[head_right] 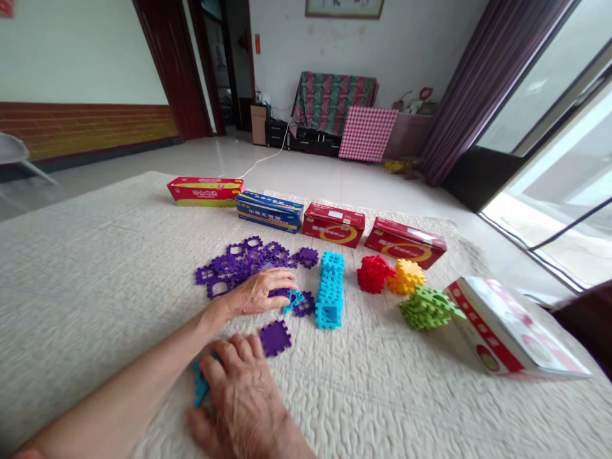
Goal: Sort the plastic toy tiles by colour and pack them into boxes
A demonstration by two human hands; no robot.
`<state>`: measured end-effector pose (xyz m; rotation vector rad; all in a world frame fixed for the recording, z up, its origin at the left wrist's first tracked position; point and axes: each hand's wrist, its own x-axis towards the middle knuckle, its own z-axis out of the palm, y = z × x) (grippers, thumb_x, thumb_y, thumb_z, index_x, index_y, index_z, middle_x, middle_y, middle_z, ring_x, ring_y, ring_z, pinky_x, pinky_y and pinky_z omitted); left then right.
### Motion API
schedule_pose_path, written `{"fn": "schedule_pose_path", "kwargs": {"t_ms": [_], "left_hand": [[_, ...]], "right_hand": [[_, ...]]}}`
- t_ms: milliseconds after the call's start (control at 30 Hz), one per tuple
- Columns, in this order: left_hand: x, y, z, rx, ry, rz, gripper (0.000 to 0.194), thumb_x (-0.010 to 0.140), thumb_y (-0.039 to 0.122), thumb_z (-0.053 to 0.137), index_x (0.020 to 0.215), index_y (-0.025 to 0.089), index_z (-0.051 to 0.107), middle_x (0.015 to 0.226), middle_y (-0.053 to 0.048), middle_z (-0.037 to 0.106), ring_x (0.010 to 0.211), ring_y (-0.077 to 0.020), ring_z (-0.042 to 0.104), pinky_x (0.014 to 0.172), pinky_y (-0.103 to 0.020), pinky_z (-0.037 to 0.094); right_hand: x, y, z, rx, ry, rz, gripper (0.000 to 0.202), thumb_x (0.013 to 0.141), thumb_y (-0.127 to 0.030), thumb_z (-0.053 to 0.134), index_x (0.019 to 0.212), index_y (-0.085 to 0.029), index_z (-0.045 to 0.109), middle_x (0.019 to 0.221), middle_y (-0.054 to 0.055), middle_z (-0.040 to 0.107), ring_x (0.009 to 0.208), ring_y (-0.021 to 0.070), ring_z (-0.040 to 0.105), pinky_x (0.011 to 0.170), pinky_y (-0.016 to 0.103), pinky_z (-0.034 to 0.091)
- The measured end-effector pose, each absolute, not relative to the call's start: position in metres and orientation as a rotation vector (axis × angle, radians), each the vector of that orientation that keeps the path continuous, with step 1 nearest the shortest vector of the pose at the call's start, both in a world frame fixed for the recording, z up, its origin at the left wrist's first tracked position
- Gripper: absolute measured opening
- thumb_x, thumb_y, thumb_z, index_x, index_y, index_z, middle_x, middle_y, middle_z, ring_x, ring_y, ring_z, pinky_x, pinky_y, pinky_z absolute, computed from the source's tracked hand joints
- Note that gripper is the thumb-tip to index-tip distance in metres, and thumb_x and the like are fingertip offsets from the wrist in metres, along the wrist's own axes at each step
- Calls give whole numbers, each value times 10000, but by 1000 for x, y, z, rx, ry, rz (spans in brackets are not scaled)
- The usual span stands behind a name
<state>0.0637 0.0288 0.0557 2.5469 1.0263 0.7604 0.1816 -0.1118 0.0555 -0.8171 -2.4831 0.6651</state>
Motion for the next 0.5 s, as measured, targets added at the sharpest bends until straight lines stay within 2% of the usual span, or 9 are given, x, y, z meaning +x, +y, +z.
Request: {"fn": "schedule_pose_path", "kwargs": {"t_ms": [133,200,367,500], "left_hand": [[69,27,49,2606,1021,675,433,808,418,699,1192,223,653,1306,-97,624,1242,-255,545,1062,-452,394],[70,26,48,2663,1014,645,476,798,430,703,1215,211,633,1287,-98,631,1234,-264,544,1061,-466,387],[67,28,50,2730,1047,660,448,762,261,678,1197,167,628,1190,-101,651,1131,-249,593,1008,-421,448],[56,33,53,2630,1160,839,446,748,201,627,1193,164,630,1165,-106,657,1090,-237,616,982,-394,482]], "right_hand": [[179,-110,40,-787,-2408,663,522,681,-345,688,1174,-229,560,1196,47,587,1077,257,468,1006,433,348],[180,-108,37,-729,-2386,643,480,666,-357,679,1113,-216,576,1128,53,600,1031,256,482,968,434,374],[186,-104,41,-622,-2253,683,491,720,-443,637,1145,-212,550,1124,65,595,1004,245,527,908,428,432],[193,-100,46,-684,-1904,636,504,813,-345,567,1286,-219,448,1234,98,547,1130,252,527,938,436,458]]}}
